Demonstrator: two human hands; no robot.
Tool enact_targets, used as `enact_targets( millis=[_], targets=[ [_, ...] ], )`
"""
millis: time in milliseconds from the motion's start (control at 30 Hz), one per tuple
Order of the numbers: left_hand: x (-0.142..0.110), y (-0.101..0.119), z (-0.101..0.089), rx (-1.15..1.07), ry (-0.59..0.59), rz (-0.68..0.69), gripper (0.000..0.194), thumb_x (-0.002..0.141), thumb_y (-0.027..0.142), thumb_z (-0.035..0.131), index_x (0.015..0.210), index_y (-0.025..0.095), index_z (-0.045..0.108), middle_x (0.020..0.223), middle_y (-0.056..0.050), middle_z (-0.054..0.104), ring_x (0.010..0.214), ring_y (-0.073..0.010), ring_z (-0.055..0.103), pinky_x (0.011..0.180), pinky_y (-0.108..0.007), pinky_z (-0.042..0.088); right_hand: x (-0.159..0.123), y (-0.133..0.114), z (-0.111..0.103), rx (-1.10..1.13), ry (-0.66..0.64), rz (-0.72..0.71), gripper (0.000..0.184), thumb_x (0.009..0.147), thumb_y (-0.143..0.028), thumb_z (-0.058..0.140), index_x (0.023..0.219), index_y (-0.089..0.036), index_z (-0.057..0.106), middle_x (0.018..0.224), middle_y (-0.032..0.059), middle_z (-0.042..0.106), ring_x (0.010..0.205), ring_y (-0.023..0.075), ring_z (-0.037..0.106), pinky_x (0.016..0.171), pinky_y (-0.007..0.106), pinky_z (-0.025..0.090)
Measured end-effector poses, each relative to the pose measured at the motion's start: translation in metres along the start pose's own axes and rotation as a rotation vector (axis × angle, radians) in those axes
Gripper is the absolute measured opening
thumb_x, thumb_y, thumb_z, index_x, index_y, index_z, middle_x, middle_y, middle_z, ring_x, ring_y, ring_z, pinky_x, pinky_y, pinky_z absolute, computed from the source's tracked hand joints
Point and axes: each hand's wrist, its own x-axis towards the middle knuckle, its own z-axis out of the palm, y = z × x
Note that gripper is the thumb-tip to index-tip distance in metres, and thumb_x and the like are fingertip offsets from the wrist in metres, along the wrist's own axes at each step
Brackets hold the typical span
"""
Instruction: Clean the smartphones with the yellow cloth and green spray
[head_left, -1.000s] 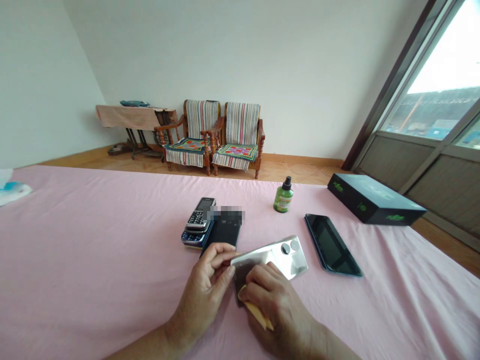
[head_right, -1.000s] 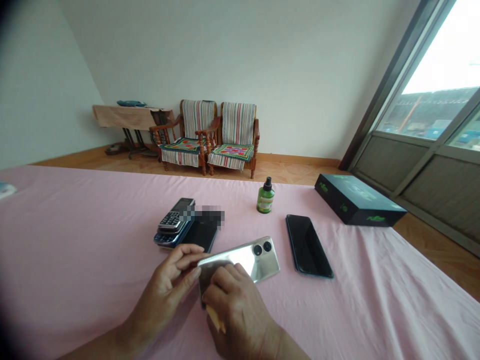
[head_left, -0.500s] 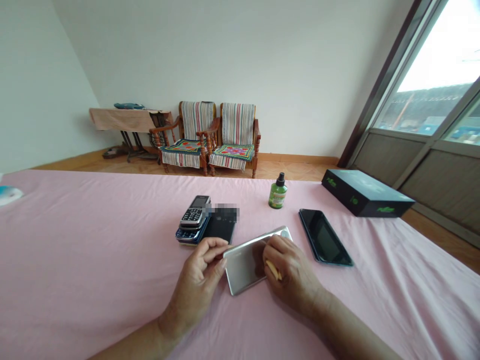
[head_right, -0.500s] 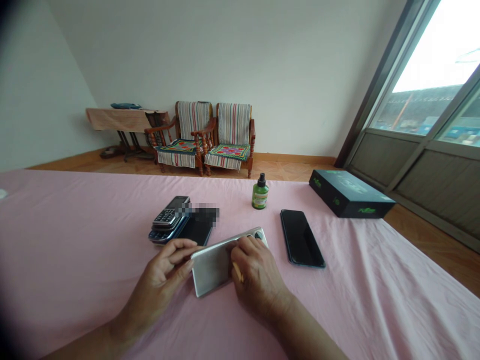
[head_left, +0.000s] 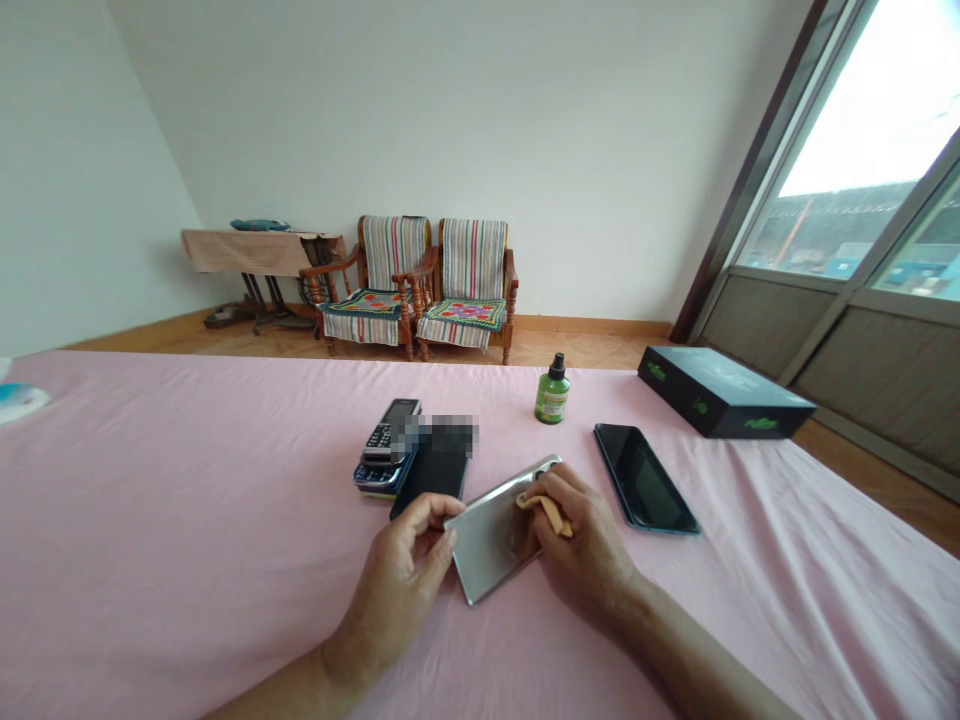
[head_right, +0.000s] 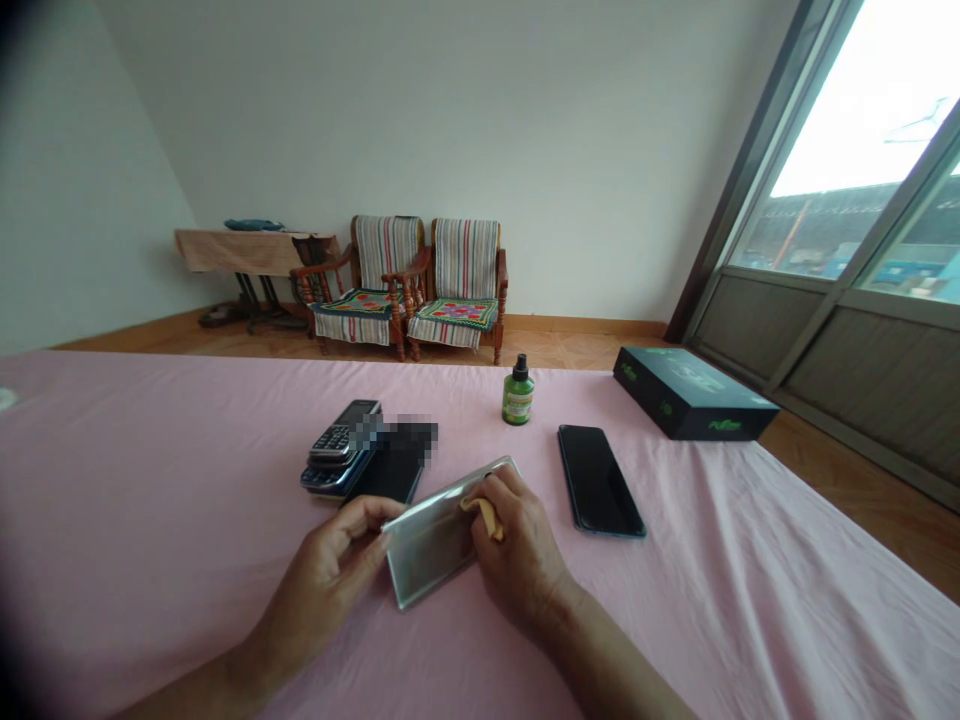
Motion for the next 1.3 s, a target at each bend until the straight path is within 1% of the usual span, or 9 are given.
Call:
enact_targets(
  millis=[167,267,500,767,867,933,1033,1133,1300],
  targets=[
    [-0.007,-0.008,0.001,0.157,-0.032,0.131,0.035,0.077,0.01,0.058,0.109,0.021,0.066,0.131,-0.013,0.052,0.119,-0.0289,0.054,0.097,-0.039,0.047,0.003,0.005,-0.002,0.028,0.207,0.094,0.02,0.079,-0.008,0.047,0.077,-0.019,0.064,0.081,0.0018,0.057,0.072,0.016,0.056,0.063,0.027,0.043],
    [-0.011,-0.007,0.003,0.216,-0.068,0.196,0.054,0.07,0.003,0.058,0.118,0.026,0.065,0.138,-0.011,0.046,0.124,-0.0295,0.051,0.102,-0.041,0.044,0.006,0.014,-0.006,0.037,0.286,0.191,0.018,0.08,-0.012,0.046,0.071,-0.019,0.06,0.077,0.0012,0.056,0.07,0.0161,0.054,0.061,0.027,0.042],
    [-0.006,-0.004,0.005,0.22,-0.049,0.293,0.038,0.077,0.005,0.058,0.103,0.028,0.074,0.104,-0.007,0.067,0.095,-0.0223,0.067,0.083,-0.03,0.055,0.005,0.014,-0.008,0.148,0.305,0.324,0.015,0.08,-0.025,0.046,0.07,-0.02,0.057,0.067,-0.0004,0.055,0.063,0.0159,0.051,0.055,0.025,0.037],
    [-0.008,-0.002,0.005,0.182,0.015,0.31,0.031,0.075,0.007,0.068,0.099,0.026,0.075,0.095,-0.005,0.071,0.088,-0.0208,0.07,0.08,-0.027,0.056,0.016,0.009,-0.036,0.209,0.4,0.551,0.016,0.075,-0.032,0.05,0.075,-0.018,0.059,0.055,-0.0005,0.058,0.053,0.016,0.056,0.046,0.023,0.038],
    [-0.008,-0.003,0.004,0.136,0.032,0.31,0.026,0.076,0.012,0.07,0.098,0.024,0.074,0.092,-0.005,0.071,0.082,-0.02,0.07,0.074,-0.026,0.058,0.008,-0.004,-0.045,0.243,0.356,0.67,0.016,0.072,-0.032,0.055,0.063,-0.019,0.053,0.046,-0.0039,0.048,0.041,0.0118,0.047,0.038,0.02,0.031],
    [-0.008,-0.004,0.005,0.117,0.035,0.311,0.025,0.076,0.011,0.07,0.097,0.023,0.074,0.09,-0.004,0.071,0.079,-0.0192,0.071,0.072,-0.025,0.059,-0.002,-0.015,-0.043,0.292,0.277,0.747,0.027,0.073,-0.039,0.055,0.056,-0.019,0.046,0.043,-0.0057,0.042,0.035,0.0084,0.039,0.034,0.019,0.026],
    [-0.008,-0.005,0.006,0.111,0.027,0.34,0.029,0.073,0.006,0.069,0.097,0.022,0.073,0.087,-0.002,0.07,0.077,-0.0174,0.07,0.07,-0.023,0.058,-0.016,-0.029,-0.029,0.41,0.077,0.889,0.042,0.07,-0.056,0.057,0.055,-0.021,0.041,0.042,-0.0073,0.039,0.031,0.0049,0.032,0.031,0.017,0.02],
    [-0.007,-0.004,0.009,0.137,-0.006,0.39,0.032,0.072,0.002,0.068,0.098,0.022,0.071,0.085,-0.001,0.068,0.075,-0.0154,0.069,0.068,-0.02,0.057,-0.023,-0.036,-0.011,0.481,-0.069,0.929,0.047,0.067,-0.065,0.057,0.058,-0.02,0.043,0.04,-0.0074,0.039,0.03,0.0053,0.033,0.029,0.017,0.019],
    [-0.012,-0.004,0.01,0.232,-0.131,0.424,0.025,0.073,0.006,0.073,0.094,0.02,0.07,0.082,-0.002,0.066,0.073,-0.0162,0.066,0.067,-0.022,0.054,-0.03,-0.032,0.008,0.645,0.002,0.925,0.041,0.066,-0.058,0.06,0.062,-0.019,0.047,0.041,-0.0073,0.04,0.031,0.0056,0.034,0.03,0.017,0.021]
  ],
)
